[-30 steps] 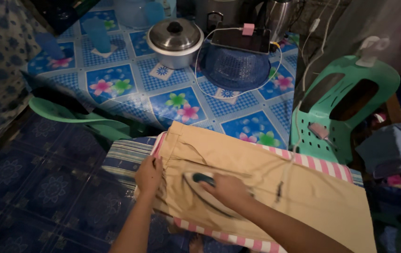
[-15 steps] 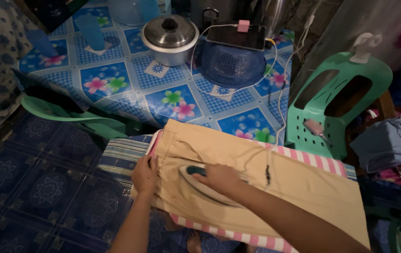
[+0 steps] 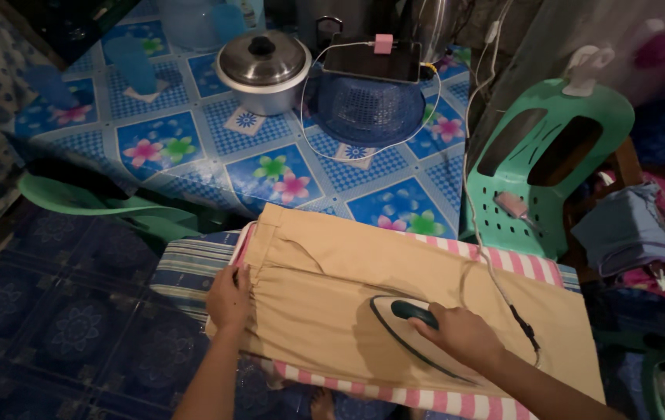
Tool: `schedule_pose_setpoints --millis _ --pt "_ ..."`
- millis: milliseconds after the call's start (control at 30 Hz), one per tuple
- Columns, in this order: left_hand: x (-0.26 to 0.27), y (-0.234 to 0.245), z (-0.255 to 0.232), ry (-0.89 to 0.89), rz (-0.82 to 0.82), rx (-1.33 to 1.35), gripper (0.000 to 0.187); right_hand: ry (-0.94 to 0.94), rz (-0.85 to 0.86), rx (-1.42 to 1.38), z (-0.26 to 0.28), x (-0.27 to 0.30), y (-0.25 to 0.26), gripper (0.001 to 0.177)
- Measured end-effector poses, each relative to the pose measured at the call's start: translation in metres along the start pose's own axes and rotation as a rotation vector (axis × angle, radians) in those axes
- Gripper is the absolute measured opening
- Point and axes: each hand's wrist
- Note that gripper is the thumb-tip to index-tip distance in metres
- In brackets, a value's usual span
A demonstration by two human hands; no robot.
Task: The person irons a pair of beige trousers laid out on a striped ironing board. They smooth the fabric with their hands and use a steam iron to press the garment, moving the iron back and forth across the surface.
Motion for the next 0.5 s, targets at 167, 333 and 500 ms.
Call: schedule_pose_setpoints --millis 167,333,500 --pt "-0.002 0.002 -0.001 0.003 0.017 0.014 0.040 0.045 -0.031 -0.046 0.020 -0.015 -0.012 0.063" --pt "0.006 0.011 -0.017 -0.092 -0.083 0.027 0.037 0.170 -0.088 -0.161 0.077 -0.046 -0.031 0.068" --pt "0.043 0.014 -0.056 -0.200 -0.093 0.263 0.049 0.258 -0.111 -0.136 0.132 -0.066 -0.039 0.067"
Point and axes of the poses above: each hand's wrist, its own x-axis away from the middle knuckle, its own y-axis out of the back of the hand, z = x × y, and after that the axes turned 13 degrees about -z, right-handed
